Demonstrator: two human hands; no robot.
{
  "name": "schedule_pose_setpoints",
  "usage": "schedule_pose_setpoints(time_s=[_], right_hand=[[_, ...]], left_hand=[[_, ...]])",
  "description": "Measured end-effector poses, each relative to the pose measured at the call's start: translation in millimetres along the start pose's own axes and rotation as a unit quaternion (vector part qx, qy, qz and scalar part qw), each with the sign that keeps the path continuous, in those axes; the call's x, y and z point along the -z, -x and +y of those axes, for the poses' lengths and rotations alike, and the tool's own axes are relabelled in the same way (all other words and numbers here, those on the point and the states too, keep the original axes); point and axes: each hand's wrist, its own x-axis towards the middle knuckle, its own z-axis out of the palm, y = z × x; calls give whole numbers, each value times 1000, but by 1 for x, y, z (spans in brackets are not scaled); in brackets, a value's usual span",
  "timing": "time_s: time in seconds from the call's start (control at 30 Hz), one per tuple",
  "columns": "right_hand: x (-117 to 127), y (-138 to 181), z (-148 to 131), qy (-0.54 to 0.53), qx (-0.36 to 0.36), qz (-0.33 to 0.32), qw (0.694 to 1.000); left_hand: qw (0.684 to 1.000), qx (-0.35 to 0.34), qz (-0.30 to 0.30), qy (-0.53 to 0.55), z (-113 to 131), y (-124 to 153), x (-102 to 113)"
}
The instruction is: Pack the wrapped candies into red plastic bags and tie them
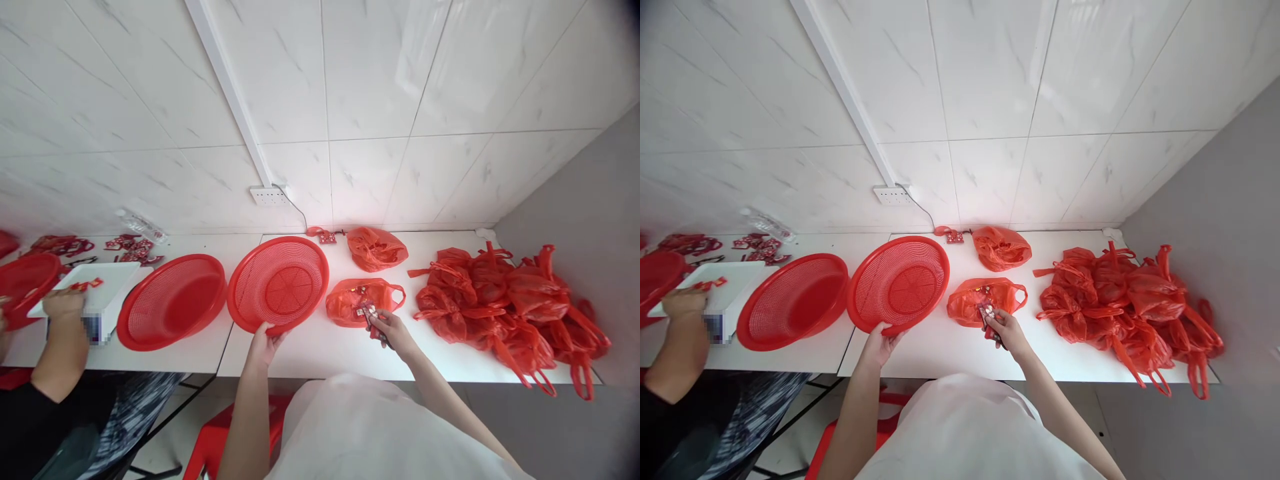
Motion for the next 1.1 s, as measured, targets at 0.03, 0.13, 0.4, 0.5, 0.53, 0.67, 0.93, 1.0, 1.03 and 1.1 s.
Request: schedule_pose_setpoints(time_s=[0.03,0.13,0.4,0.5,0.53,0.67,0.93,1.0,1.03,1.1], right_hand=[[3,2,5,7,-11,6,1000],[9,6,15,27,-36,21,999],[4,0,8,47,-38,28,998],[-4,-3,-1,26,-34,11,999],[-6,-4,-3,17,-34,6,999],[-14,-6,-12,2,-45,-1,999],[-34,-12,-20,5,-29,-13,999],[-37,-12,-18,5,-5,-37,999],[-39,-12,-16,5,6,-47,999],[-40,-11,-15,8,25,-62,998]], left_hand=[[1000,7,-12,4,3,-7,0],[1000,10,-18,8,9,-24,-1],[1000,-9,14,19,-2,-46,-4],[999,-33,17,34,-7,-47,-7],[998,-41,21,36,-11,-46,-10],[994,-59,93,10,-37,-32,-28],[950,-213,-186,-135,-90,43,-96],[933,-203,-256,-153,-88,55,-107],[931,-202,-263,-154,-86,58,-111],[934,-206,-252,-147,-81,61,-115]])
